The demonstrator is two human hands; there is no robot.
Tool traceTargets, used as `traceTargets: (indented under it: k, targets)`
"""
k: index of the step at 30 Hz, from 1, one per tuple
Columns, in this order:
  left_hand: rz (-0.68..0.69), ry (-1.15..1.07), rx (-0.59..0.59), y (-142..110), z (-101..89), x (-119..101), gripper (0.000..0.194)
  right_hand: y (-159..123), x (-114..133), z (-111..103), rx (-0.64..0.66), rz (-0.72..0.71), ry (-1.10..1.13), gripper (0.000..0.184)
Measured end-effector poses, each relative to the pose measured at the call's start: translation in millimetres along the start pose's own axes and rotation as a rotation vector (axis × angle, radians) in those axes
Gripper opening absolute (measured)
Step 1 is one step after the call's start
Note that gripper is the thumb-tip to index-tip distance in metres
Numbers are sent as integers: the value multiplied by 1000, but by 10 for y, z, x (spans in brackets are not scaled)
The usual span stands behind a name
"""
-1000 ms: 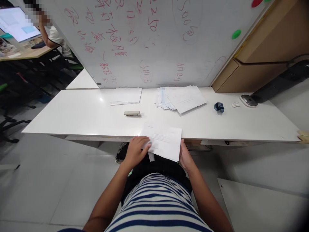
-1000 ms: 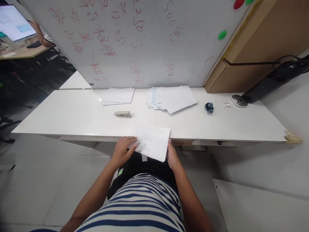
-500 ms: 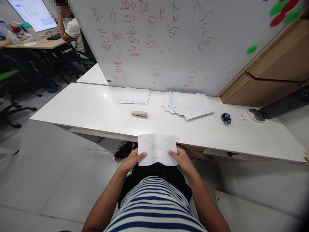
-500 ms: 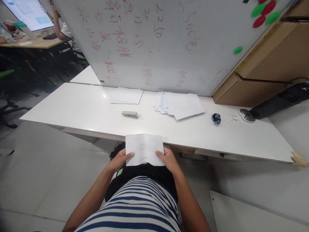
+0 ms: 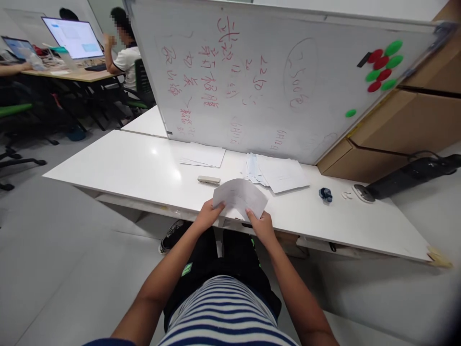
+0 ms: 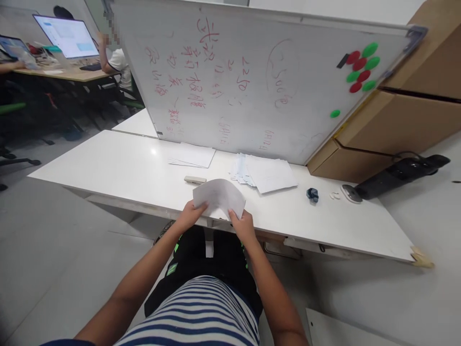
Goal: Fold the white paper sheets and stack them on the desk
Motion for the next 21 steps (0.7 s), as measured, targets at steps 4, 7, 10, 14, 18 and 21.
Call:
traceTargets:
  k: [4,7,10,14,18,21]
  targets:
    - [80,57,18,-36,75,54,46,-76,-25,-81,27,-111,-62,43]
    - [82,132,75,-127,51,31,45,-180,-107,-230,50,-61,-52,39]
    - [98,92,224,-195,34,-65,44,-240,-216,-416,5,31,-70,38]
    - [95,16,38,61,-172,-212,55,-71,-302,-605,-71,138,-85,44]
    - [207,380,-294,687,-442,-307,47,250,-357,-622,-94,186,-25,49]
    - [234,724,-226,1149,-460,-244,43,366,-405,-531,-22,236,58,50]
Point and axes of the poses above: each hand's wrist, its own y-axis towards the middle knuckle, its own z-axis out of the palm, x = y × z, the point moved 4 cm from there along y, towards the middle knuckle, and after that the axes turned 8 degrees about y, right-handed, at the moved point
